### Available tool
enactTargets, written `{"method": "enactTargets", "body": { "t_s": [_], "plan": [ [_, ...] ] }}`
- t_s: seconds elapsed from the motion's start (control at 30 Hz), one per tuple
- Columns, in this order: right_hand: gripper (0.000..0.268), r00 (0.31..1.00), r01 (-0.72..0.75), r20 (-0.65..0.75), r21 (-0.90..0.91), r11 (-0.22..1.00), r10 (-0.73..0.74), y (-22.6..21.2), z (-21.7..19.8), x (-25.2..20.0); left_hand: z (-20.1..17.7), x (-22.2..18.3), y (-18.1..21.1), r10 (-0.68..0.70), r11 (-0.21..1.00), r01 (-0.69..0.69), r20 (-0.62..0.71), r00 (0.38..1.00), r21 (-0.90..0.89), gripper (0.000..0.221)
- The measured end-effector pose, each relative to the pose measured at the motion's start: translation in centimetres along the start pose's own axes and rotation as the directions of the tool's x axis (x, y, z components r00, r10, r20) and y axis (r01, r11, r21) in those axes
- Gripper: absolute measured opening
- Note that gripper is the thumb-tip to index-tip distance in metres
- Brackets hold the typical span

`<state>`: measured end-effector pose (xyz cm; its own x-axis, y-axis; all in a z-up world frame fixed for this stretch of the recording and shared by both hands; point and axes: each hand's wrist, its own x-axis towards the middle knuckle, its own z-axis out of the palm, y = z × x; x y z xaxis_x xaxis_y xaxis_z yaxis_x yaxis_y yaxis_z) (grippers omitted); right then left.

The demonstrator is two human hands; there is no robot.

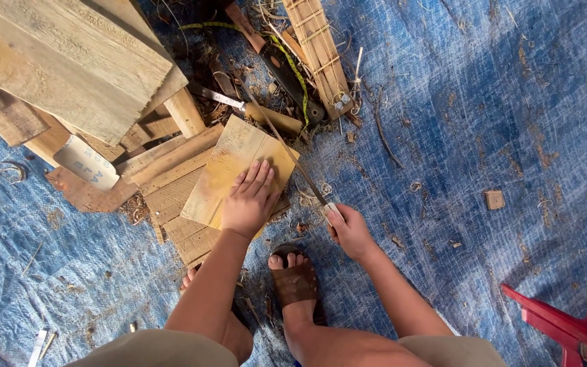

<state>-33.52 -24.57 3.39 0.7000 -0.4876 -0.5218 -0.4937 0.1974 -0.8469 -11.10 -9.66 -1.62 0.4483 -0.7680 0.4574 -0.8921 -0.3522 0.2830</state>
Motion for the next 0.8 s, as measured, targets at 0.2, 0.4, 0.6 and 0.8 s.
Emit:
{"method": "enactTargets", "body": {
  "t_s": [0.2,0.4,0.6,0.8],
  "plan": [
    [0.043,1.000,0.021,0.012,-0.054,0.998,-0.021,1.9,-0.5,-0.2,-0.9,0.8,0.3,-0.001,1.000,0.001,0.013,1.000,-0.003,0.045],
    [0.042,0.999,-0.018,-0.030,-0.049,0.999,0.017,0.3,-0.4,-1.1,-0.2,0.5,0.0,0.003,1.000,-0.003,-0.023,1.000,0.004,0.046],
    [0.043,1.000,0.016,-0.007,-0.096,0.995,-0.017,-0.9,0.6,-0.4,-0.2,0.3,0.1,0.003,1.000,-0.003,-0.030,1.000,-0.006,0.044],
    [0.045,1.000,0.003,-0.018,-0.061,0.998,-0.005,-0.1,0.4,-0.6,-0.1,0.4,0.0,0.000,1.000,0.000,-0.030,1.000,-0.006,0.045]
  ]
}}
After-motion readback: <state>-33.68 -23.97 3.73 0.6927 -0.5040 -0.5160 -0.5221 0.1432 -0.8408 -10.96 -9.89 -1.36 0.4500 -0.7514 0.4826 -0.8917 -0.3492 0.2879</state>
